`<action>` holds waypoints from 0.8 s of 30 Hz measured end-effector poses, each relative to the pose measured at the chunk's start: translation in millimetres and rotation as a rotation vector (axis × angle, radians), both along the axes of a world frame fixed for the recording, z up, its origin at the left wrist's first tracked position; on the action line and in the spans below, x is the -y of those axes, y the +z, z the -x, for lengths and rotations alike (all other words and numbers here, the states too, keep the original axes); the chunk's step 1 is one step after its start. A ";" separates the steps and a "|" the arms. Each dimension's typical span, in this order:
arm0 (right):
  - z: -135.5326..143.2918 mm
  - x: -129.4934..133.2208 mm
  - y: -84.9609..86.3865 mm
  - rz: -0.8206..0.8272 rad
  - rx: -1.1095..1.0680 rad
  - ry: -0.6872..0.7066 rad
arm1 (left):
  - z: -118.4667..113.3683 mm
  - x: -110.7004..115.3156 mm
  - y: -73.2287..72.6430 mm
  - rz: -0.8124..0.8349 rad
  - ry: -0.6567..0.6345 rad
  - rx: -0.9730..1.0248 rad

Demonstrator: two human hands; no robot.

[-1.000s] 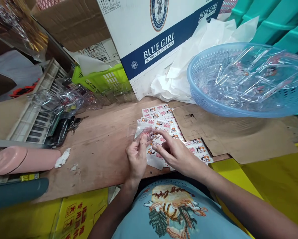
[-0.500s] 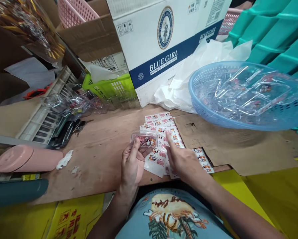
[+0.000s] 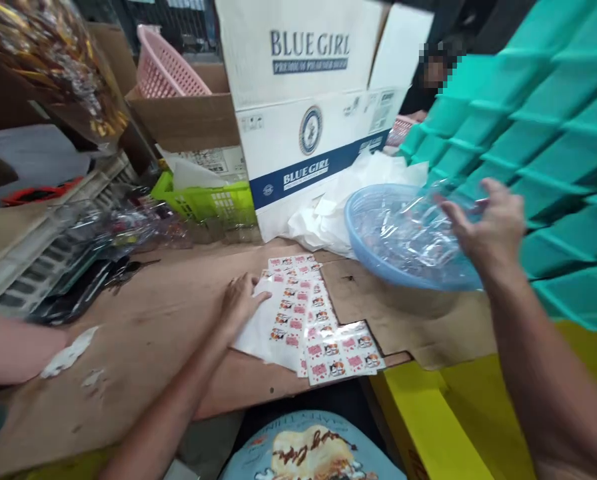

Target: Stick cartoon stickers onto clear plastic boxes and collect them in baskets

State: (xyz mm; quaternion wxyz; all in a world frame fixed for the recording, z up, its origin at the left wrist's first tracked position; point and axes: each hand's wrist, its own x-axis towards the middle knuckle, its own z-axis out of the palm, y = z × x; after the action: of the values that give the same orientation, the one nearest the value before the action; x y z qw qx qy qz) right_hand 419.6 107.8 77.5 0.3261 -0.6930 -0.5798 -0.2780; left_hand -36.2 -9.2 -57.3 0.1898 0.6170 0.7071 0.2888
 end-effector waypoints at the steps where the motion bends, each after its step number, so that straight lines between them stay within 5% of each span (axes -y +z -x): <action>1: -6.6 -6.9 1.4 0.068 -0.040 0.015 | 1.1 -2.5 -2.5 -0.007 -0.013 0.018; 4: -6.2 -10.2 8.3 0.173 -0.105 0.066 | 1.5 -1.5 -2.8 -0.061 -0.031 0.190; 7: 31.8 10.3 13.9 0.077 -0.094 0.177 | -2.8 8.7 10.5 -0.067 -0.012 0.611; 10: 103.3 43.4 6.2 0.073 -0.208 0.705 | -16.6 21.6 36.3 0.014 -0.044 0.955; 12: 153.5 61.4 -8.9 0.381 -0.329 1.058 | -27.2 28.0 53.6 0.065 -0.078 1.084; 14: 193.1 70.4 -29.3 0.651 -0.517 1.252 | -33.2 32.2 65.3 0.110 -0.099 1.167; 17: 225.7 70.7 -56.5 0.835 -0.699 1.318 | -29.8 36.5 69.2 0.148 -0.073 1.244; 24: 253.3 89.0 -66.7 0.353 -0.385 1.196 | -21.9 36.2 55.1 0.071 -0.063 1.202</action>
State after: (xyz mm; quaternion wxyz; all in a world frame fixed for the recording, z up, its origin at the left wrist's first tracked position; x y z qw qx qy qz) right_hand 166.4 18.8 10.8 0.4038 -0.3312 -0.8336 0.1798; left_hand -14.2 -45.4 -2.2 0.5850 0.3594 0.4665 0.5576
